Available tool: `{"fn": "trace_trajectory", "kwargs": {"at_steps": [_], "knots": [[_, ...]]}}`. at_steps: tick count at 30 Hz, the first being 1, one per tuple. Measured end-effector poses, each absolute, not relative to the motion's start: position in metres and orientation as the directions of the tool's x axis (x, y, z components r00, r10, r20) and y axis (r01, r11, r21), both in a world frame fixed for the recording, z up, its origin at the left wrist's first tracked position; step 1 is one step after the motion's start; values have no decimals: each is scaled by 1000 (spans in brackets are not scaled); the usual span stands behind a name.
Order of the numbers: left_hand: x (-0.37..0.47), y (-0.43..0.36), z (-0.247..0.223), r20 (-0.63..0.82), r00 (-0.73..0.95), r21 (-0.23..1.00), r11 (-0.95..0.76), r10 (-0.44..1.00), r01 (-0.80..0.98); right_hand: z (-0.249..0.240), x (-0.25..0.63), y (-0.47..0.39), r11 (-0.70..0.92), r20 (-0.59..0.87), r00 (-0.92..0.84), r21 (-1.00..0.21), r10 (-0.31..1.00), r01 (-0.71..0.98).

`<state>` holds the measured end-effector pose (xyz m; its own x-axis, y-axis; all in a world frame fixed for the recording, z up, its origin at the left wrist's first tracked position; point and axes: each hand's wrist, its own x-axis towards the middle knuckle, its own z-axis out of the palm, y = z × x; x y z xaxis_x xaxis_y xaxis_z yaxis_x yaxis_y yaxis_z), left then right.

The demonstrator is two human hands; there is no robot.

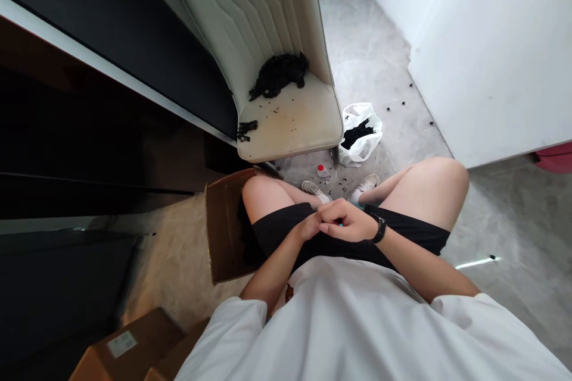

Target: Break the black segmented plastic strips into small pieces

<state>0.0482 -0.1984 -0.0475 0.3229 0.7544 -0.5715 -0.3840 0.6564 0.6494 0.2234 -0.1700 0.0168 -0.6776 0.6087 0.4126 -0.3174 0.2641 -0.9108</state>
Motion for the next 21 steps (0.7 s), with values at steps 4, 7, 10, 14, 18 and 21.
{"fn": "trace_trajectory", "kwargs": {"at_steps": [4,7,10,14,18,21], "knots": [[43,-219,-40,-436,388,704,577,812,-415,21,227,-161,384,420,-638,-901,645,-205],[49,-234,-39,-476,307,638,564,824,-524,17,229,-167,573,479,-636,-816,605,-69],[59,-242,-41,-568,192,548,542,801,-638,12,233,-174,732,501,-645,-668,577,136],[67,-242,-41,-545,161,583,510,823,-632,15,247,-174,806,496,-647,-466,579,364],[63,-237,-30,-470,176,594,457,865,-662,21,256,-164,795,490,-629,-437,603,421],[63,-234,-18,-477,133,564,419,869,-711,22,247,-155,828,475,-685,-404,552,388]]}}
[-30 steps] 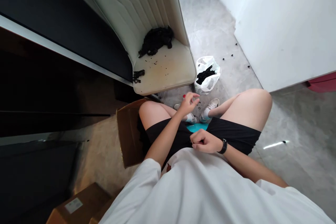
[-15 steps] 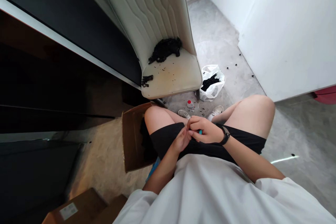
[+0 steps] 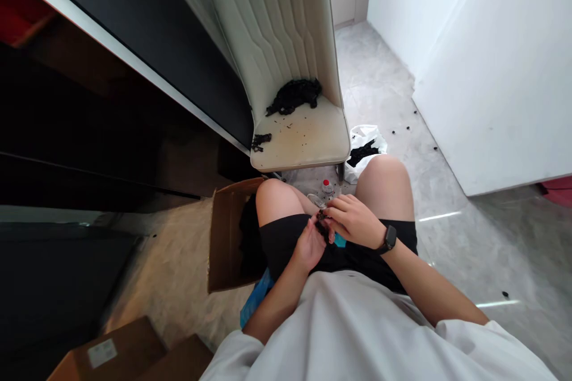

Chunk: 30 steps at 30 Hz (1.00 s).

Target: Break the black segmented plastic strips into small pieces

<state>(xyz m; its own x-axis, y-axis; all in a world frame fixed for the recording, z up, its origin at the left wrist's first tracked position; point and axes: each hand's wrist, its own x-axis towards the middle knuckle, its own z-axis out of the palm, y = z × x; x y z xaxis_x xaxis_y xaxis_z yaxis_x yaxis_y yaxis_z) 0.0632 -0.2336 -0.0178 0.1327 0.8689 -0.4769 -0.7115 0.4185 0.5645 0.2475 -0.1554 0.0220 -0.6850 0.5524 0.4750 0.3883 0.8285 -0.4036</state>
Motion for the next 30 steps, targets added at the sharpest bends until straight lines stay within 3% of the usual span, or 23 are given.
{"fn": "trace_trajectory", "kwargs": {"at_steps": [4,8,10,12,15,17,19,23,30], "knots": [[68,-224,0,-523,33,559,371,852,-741,25,225,-147,855,459,-730,-375,507,358],[63,-201,18,-496,-37,615,321,868,-720,40,222,-125,849,544,-684,-479,486,223],[55,-179,30,-439,3,651,320,898,-689,47,237,-96,802,595,-568,-555,569,222],[45,-146,43,-365,-9,699,268,931,-663,49,262,-47,688,584,-366,-640,724,340],[36,-78,66,-276,-98,755,152,956,-638,31,308,57,382,423,-67,-724,903,575],[37,-27,77,-242,-152,764,91,958,-639,1,335,130,178,268,21,-693,963,698],[43,21,82,-241,-191,773,70,951,-630,-37,352,192,54,73,-13,-592,997,804],[55,78,69,-245,-211,810,80,946,-581,-124,357,256,114,-250,-196,-306,948,945],[43,73,40,-321,-223,839,167,920,-517,-239,348,284,115,-386,-216,-270,897,956]]}}
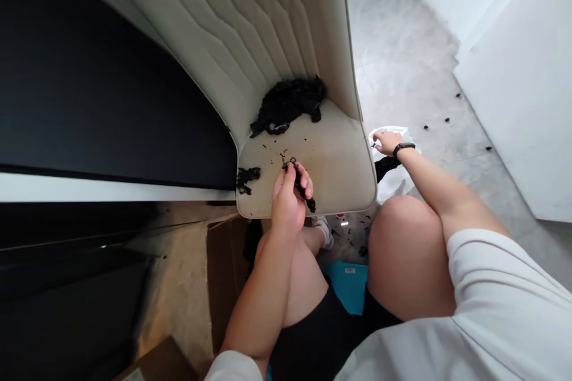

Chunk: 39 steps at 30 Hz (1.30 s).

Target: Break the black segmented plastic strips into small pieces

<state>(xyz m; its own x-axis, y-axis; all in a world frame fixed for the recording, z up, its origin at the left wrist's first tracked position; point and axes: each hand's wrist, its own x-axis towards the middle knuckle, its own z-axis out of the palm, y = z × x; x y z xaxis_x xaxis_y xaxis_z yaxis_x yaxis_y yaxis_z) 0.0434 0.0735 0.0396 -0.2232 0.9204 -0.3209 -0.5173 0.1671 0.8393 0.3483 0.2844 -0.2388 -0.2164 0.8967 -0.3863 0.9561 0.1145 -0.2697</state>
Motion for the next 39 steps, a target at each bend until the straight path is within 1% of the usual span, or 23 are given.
{"fn": "trace_trajectory", "kwargs": {"at_steps": [5,8,11,14,16,17,19,21,23,24,25,27,28,30,32,33,36,39], "knots": [[39,74,40,-357,-198,835,217,913,-505,-271,342,299,127,-395,-238,-286,887,950],[40,75,40,-392,-206,826,244,897,-508,-275,337,300,157,-355,-268,-313,895,937],[40,76,41,-396,-208,822,244,894,-515,-268,337,300,157,-294,-265,-344,918,926],[41,78,40,-377,-191,822,233,906,-520,-244,343,302,137,-195,-220,-368,956,920],[44,81,39,-359,-181,825,221,916,-520,-214,349,303,113,-86,-159,-395,983,912],[46,82,38,-348,-178,830,214,920,-514,-194,351,302,107,-21,-127,-421,992,901],[52,84,34,-327,-169,849,210,930,-484,-147,350,299,130,145,-60,-551,988,824],[59,86,27,-309,-132,880,231,942,-414,-97,335,293,255,261,-105,-647,960,718],[67,87,17,-320,-22,914,302,947,-269,-53,302,288,398,343,-216,-654,914,644],[70,88,12,-343,63,925,349,937,-150,-35,279,286,460,347,-302,-639,888,617],[74,89,7,-359,128,931,364,924,-16,-21,253,284,512,320,-405,-625,857,589],[81,92,-1,-379,218,913,325,899,246,-3,195,283,631,275,-603,-578,748,518],[84,93,-4,-377,236,893,285,896,348,2,167,283,667,246,-673,-565,698,486],[90,95,-8,-383,250,849,233,889,474,9,118,285,669,173,-739,-589,651,452],[94,96,-10,-395,250,818,214,884,535,14,86,289,623,133,-735,-641,665,448],[96,97,-11,-401,237,807,219,885,548,19,78,291,605,137,-725,-665,675,438],[99,101,-13,-402,191,797,240,895,554,39,83,294,586,212,-672,-708,709,395],[97,109,-12,-358,177,830,227,917,509,69,118,279,568,291,-602,-750,744,340]]}}
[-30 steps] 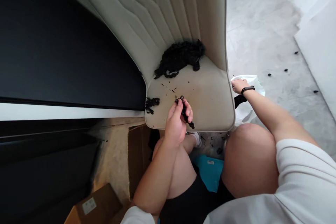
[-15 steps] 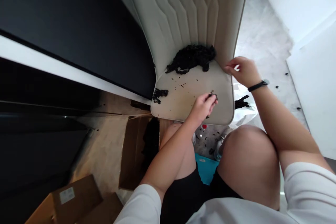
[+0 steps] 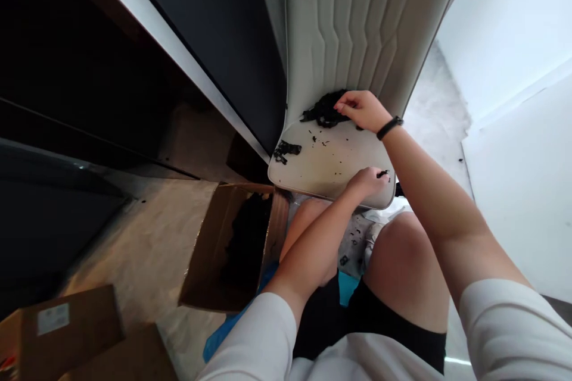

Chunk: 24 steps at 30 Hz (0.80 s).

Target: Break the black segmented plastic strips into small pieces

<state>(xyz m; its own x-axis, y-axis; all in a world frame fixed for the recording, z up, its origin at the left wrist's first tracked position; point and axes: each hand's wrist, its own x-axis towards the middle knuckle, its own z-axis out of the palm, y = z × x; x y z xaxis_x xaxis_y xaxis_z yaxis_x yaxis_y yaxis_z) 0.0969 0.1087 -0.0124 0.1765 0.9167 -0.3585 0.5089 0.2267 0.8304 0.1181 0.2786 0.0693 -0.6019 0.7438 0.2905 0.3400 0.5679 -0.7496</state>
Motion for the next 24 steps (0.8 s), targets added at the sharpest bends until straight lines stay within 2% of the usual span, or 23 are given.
{"fn": "trace_trajectory", "kwargs": {"at_steps": [3,6,9,11,14,17,21,24], "knots": [[87,119,-6,-272,165,912,199,948,358,99,161,241,519,332,-537,-820,775,242],[71,132,3,-227,173,973,216,958,75,108,194,198,481,385,-375,-852,843,206],[56,145,8,-198,192,943,240,961,-229,89,212,170,431,389,-220,-880,895,198],[47,153,9,-214,160,910,256,964,-325,65,216,163,393,365,-161,-896,917,206],[33,158,6,-298,110,911,317,948,-263,27,216,162,314,295,-114,-917,949,244],[19,155,2,-307,64,940,313,950,-135,-1,214,166,236,206,-134,-936,969,261],[3,144,5,-220,102,974,224,970,-31,-12,212,172,227,167,-224,-934,960,277],[-1,138,13,-128,149,989,137,981,-57,-9,206,173,224,142,-315,-944,938,241]]}}
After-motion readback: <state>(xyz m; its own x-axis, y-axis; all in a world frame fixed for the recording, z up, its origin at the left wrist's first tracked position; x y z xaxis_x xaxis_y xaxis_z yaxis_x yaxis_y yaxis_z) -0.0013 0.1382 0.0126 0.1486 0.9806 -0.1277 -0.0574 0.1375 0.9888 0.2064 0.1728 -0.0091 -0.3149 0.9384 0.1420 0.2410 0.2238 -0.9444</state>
